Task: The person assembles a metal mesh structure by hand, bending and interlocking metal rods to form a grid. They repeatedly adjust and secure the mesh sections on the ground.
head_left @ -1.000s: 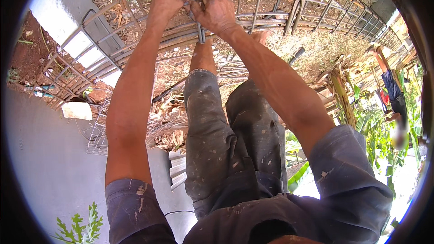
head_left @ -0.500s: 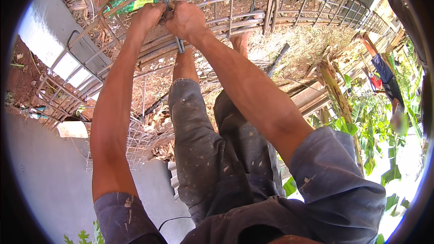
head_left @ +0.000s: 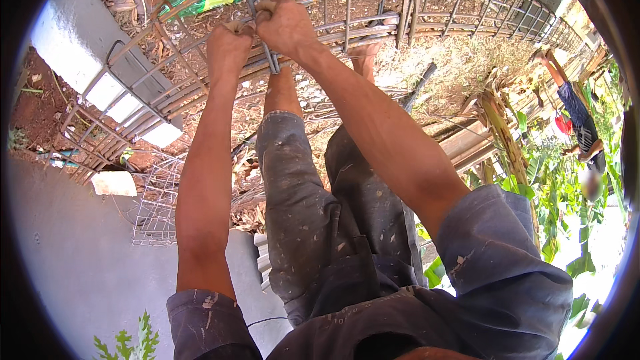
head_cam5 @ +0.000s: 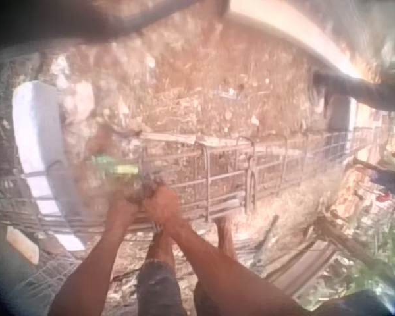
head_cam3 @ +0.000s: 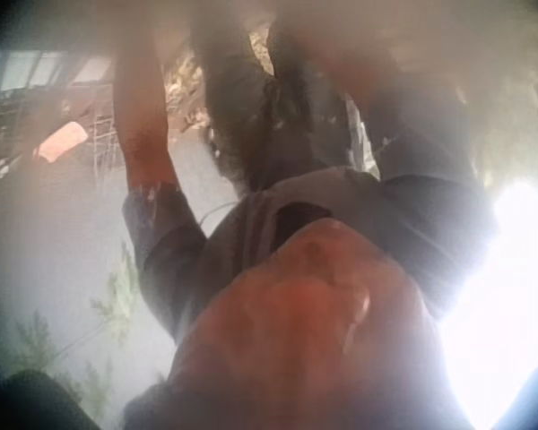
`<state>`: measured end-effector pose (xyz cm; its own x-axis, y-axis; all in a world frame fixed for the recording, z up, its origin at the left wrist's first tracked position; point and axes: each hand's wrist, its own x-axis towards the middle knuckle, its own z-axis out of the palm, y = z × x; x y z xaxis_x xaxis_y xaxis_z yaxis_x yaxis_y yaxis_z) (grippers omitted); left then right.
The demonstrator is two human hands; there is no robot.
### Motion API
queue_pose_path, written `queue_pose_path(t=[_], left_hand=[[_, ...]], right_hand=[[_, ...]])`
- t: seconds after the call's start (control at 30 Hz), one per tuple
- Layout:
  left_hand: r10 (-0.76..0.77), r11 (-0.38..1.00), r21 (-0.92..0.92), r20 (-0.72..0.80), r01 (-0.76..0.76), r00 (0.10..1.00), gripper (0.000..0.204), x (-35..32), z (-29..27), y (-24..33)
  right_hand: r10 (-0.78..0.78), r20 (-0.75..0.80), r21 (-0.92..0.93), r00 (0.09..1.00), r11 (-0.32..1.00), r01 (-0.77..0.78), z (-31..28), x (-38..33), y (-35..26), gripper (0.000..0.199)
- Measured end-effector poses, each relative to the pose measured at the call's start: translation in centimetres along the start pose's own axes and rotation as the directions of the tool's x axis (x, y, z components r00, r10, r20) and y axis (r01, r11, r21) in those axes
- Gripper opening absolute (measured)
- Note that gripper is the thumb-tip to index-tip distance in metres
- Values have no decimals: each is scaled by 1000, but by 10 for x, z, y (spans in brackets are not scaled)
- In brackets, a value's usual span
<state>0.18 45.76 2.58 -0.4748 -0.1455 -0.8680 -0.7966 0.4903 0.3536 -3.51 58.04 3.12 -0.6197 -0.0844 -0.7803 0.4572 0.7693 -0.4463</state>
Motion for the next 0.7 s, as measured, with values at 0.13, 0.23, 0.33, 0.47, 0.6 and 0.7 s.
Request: queue_pose_path(t=[0.13, 0.23, 0.33, 0.47, 0.6, 0.7], left_hand=[[-278, 903, -249, 282, 350, 918, 20, 21, -11, 13], [-381, 668, -542, 340, 510, 860, 21, 15, -9, 24], [-240, 868, -392, 204, 304, 949, 18, 12, -2, 16], [245, 788, 585, -15, -190, 969, 18, -13, 0, 66], [359, 526, 718, 298, -456, 884, 20, -11, 2, 79], [314, 355, 746, 473, -564, 823, 24, -1, 6, 82]], right_hand=[[-35, -91, 53, 995, 998, 40, -15, -34, 9, 27], [-94, -18, -102, 995, 990, 92, 3, -52, 14, 22], [-90, 124, -221, 988, 968, 115, 28, -60, 6, 18], [-217, -16, 225, 976, 950, 215, 49, -69, 1, 20], [-255, 17, 567, 967, 799, 201, 47, -68, -7, 25], [-258, 158, 671, 953, 736, 88, 30, -67, -6, 29]])
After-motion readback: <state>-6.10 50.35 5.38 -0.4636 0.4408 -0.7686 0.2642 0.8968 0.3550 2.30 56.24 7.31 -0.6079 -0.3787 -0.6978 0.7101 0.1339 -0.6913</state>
